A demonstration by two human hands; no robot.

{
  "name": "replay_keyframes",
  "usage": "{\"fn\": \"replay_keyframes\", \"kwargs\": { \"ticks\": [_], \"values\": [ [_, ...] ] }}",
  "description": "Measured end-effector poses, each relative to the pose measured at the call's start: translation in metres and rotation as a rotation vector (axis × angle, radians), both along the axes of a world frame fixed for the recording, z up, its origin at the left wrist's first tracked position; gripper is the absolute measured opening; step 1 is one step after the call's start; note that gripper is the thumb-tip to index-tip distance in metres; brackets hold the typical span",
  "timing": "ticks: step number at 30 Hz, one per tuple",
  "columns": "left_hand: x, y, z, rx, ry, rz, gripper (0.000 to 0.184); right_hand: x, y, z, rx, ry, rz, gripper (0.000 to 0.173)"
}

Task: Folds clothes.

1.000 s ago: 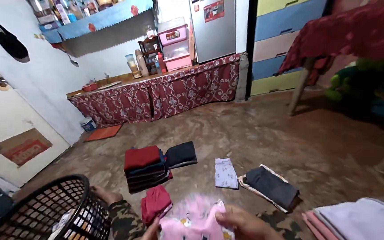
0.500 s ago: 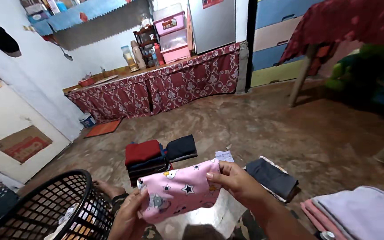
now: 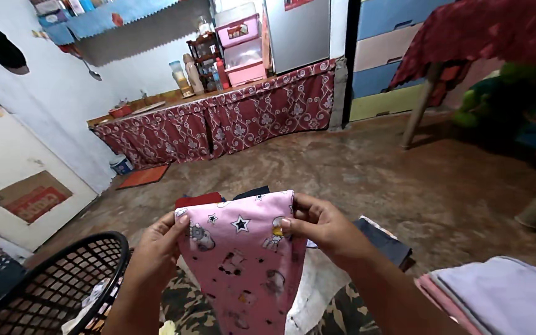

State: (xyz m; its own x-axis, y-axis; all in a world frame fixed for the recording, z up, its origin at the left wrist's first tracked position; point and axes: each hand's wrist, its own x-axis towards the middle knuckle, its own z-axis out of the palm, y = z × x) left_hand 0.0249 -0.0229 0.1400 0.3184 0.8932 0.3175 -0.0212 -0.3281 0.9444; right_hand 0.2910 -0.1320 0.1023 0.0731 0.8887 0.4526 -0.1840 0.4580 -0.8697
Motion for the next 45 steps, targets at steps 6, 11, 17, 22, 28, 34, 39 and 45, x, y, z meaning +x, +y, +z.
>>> {"fn": "replay_keyframes", "kwargs": {
  "ticks": [6,11,17,22,28,34,39,45],
  "values": [
    [-0.003,0.003,-0.003,-0.012,-0.008,0.046,0.018,-0.012,-0.002,-0.003,0.128,-0.154,-0.093,0.025],
    [-0.009,0.002,-0.001,0.009,-0.043,0.051,0.018,-0.015,-0.001,-0.006,0.211,-0.228,-0.171,0.020],
    [-0.009,-0.003,0.005,0.038,-0.068,0.085,0.023,-0.015,0.003,-0.011,0.227,-0.203,-0.190,0.020],
    [-0.010,-0.005,0.006,0.073,-0.065,0.125,0.027,-0.017,0.004,-0.009,0.206,-0.180,-0.203,0.018],
    [-0.022,0.004,-0.001,0.181,-0.009,-0.001,0.024,-0.019,0.010,-0.010,0.092,-0.113,-0.134,0.023],
    [-0.029,0.014,-0.003,0.487,0.352,0.108,0.024,-0.017,0.016,-0.012,0.038,-0.067,-0.163,0.018],
    [-0.020,0.010,0.003,0.365,0.466,0.290,0.017,-0.019,0.017,-0.014,-0.014,-0.033,-0.164,0.034],
    [-0.016,0.010,0.002,0.146,0.237,0.235,0.007,-0.013,0.017,-0.017,0.029,-0.145,-0.174,0.024]
  ]
}}
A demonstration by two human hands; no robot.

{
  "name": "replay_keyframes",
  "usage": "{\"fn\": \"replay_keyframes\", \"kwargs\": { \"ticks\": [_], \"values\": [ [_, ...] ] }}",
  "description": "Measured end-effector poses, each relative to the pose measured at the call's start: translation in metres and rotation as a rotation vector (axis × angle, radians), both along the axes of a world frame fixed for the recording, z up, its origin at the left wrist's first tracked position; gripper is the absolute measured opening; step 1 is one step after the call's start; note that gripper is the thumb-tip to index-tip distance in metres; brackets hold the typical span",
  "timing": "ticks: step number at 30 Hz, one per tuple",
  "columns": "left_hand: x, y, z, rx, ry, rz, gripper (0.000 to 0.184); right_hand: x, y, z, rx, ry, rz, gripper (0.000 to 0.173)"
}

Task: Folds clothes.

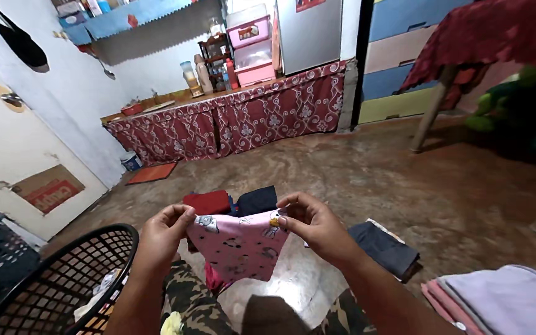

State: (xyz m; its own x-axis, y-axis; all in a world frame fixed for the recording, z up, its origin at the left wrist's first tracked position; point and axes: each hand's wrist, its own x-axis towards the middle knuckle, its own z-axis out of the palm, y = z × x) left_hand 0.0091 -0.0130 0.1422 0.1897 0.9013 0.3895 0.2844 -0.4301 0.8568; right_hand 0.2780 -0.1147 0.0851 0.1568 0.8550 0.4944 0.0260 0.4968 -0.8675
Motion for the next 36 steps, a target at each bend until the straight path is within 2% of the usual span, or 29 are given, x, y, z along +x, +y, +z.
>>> {"fn": "replay_keyframes", "kwargs": {
  "ticks": [6,9,14,17,21,25,31,36],
  "values": [
    [-0.004,0.000,-0.004,0.028,0.001,-0.157,0.020,0.007,0.002,-0.002,-0.024,-0.090,-0.005,0.020],
    [-0.003,-0.004,-0.004,0.033,0.057,-0.161,0.027,0.012,0.001,-0.001,-0.062,-0.152,0.021,0.026],
    [-0.001,-0.009,-0.006,0.068,0.142,-0.125,0.033,0.016,-0.002,0.001,-0.159,-0.253,0.000,0.047],
    [0.001,-0.012,-0.010,0.089,0.181,-0.094,0.035,0.018,-0.002,-0.002,-0.158,-0.301,-0.029,0.044],
    [0.004,-0.012,-0.025,0.253,0.262,0.013,0.031,0.020,-0.002,-0.005,-0.134,-0.353,-0.100,0.035],
    [0.005,-0.007,-0.041,0.482,0.292,0.089,0.027,0.020,-0.002,-0.011,-0.072,-0.420,-0.183,0.036],
    [0.006,0.000,-0.049,0.617,0.270,0.088,0.027,0.013,0.004,-0.021,0.089,-0.496,-0.400,0.042],
    [0.006,-0.001,-0.052,0.780,0.378,0.170,0.019,0.010,0.007,-0.024,0.216,-0.624,-0.538,0.036]
  ]
}}
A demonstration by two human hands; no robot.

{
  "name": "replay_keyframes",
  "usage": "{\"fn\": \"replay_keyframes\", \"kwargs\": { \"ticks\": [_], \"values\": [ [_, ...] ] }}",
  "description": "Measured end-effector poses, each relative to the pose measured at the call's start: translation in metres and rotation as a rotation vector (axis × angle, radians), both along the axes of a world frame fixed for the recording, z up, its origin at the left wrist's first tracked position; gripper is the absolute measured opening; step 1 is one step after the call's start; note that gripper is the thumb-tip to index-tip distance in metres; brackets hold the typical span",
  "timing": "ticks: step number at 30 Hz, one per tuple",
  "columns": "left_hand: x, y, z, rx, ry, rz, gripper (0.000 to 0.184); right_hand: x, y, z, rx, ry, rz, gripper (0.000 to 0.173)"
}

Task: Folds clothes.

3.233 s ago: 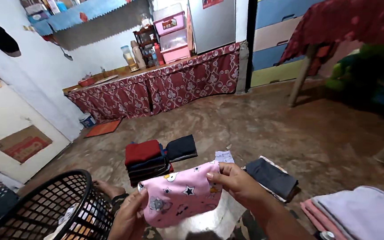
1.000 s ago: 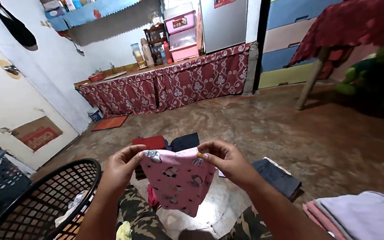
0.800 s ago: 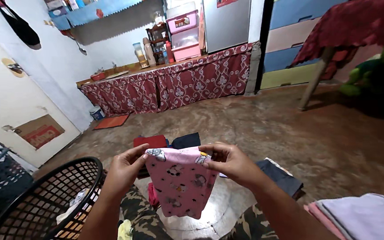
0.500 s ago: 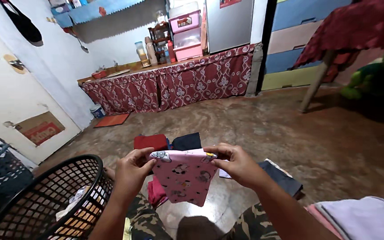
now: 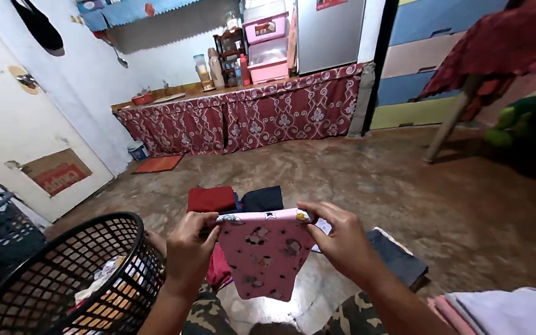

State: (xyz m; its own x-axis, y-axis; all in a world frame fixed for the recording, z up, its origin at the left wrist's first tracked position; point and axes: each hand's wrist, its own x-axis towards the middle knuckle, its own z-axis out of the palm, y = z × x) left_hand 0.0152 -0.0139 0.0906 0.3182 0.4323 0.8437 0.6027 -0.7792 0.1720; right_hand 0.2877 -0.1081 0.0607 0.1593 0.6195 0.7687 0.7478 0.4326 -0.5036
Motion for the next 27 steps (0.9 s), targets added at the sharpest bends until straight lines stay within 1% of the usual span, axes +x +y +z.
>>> {"fn": "replay_keyframes", "kwargs": {
  "ticks": [4,6,8,10,13,15,17,18,20,23,27],
  "values": [
    [-0.002,-0.003,-0.004,0.096,0.021,0.036,0.014,-0.002,0.000,-0.002,0.045,-0.058,-0.032,0.032],
    [-0.003,-0.005,-0.007,0.103,0.024,0.042,0.012,-0.003,0.000,-0.005,0.053,-0.070,-0.038,0.029],
    [-0.004,-0.007,-0.010,0.087,0.006,0.022,0.012,-0.003,0.001,-0.008,0.068,-0.070,-0.042,0.029],
    [-0.005,-0.007,-0.013,-0.002,-0.049,-0.035,0.014,-0.001,0.002,-0.010,0.075,-0.040,-0.035,0.030],
    [-0.003,-0.008,-0.013,-0.258,-0.215,-0.181,0.023,0.001,0.005,-0.015,0.044,0.060,0.015,0.033],
    [0.000,-0.009,-0.011,-0.391,-0.341,-0.254,0.018,0.001,0.007,-0.017,0.007,0.134,0.065,0.036],
    [0.003,-0.007,-0.010,-0.479,-0.436,-0.294,0.011,0.001,0.008,-0.017,-0.012,0.181,0.106,0.039],
    [0.003,-0.006,-0.011,-0.515,-0.473,-0.309,0.011,0.001,0.008,-0.017,-0.017,0.200,0.128,0.040],
    [0.003,-0.005,-0.010,-0.591,-0.507,-0.337,0.014,0.002,0.009,-0.015,-0.031,0.247,0.173,0.041],
    [0.002,-0.004,-0.008,-0.696,-0.514,-0.362,0.024,0.001,0.008,-0.012,-0.063,0.294,0.213,0.050],
    [0.000,-0.003,-0.004,-0.781,-0.530,-0.391,0.032,-0.001,0.006,-0.008,-0.062,0.322,0.254,0.054]
  ]
}}
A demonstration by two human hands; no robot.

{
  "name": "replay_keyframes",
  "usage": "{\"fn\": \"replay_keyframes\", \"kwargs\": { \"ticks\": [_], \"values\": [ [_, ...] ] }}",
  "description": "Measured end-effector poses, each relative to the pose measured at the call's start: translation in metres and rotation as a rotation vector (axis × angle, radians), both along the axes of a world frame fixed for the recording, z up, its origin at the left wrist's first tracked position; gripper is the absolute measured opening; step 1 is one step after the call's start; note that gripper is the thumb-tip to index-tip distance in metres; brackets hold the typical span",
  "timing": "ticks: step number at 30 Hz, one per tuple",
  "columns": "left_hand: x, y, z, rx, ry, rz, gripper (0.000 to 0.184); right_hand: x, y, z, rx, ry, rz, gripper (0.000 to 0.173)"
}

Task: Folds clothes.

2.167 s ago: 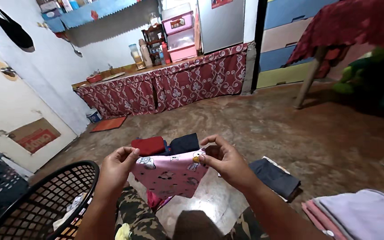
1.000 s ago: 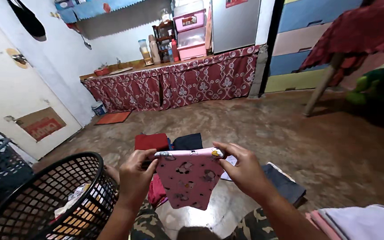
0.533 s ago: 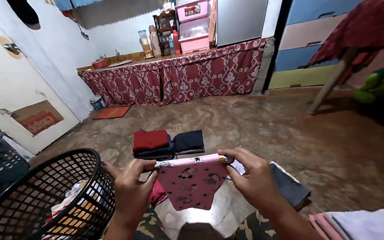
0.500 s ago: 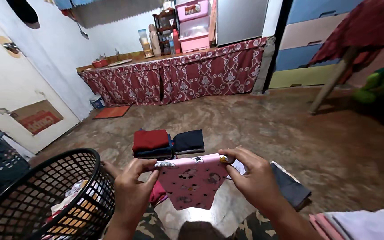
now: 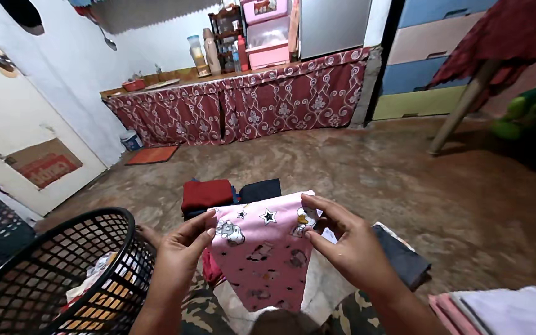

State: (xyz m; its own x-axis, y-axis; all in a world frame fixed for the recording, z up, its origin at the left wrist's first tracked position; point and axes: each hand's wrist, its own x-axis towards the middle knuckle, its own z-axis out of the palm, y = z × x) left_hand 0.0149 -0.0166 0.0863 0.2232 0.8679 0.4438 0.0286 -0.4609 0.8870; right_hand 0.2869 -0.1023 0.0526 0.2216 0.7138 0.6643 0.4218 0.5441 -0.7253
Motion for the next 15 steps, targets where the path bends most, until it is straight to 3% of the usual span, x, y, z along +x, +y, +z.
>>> {"fn": "replay_keyframes", "kwargs": {
  "ticks": [5,7,10,15],
  "values": [
    [-0.001,-0.005,0.011,0.017,-0.028,0.028,0.030,-0.002,-0.002,0.006,0.029,0.060,0.065,0.057],
    [-0.002,-0.004,0.015,0.037,-0.055,0.033,0.022,-0.003,-0.002,0.007,0.072,0.078,0.078,0.047],
    [-0.004,-0.005,0.021,0.051,-0.065,0.029,0.027,-0.006,-0.003,0.009,0.144,0.150,0.095,0.032],
    [-0.008,-0.009,0.027,0.134,-0.056,0.007,0.029,-0.007,-0.008,0.012,0.241,0.169,0.091,0.024]
  ]
}}
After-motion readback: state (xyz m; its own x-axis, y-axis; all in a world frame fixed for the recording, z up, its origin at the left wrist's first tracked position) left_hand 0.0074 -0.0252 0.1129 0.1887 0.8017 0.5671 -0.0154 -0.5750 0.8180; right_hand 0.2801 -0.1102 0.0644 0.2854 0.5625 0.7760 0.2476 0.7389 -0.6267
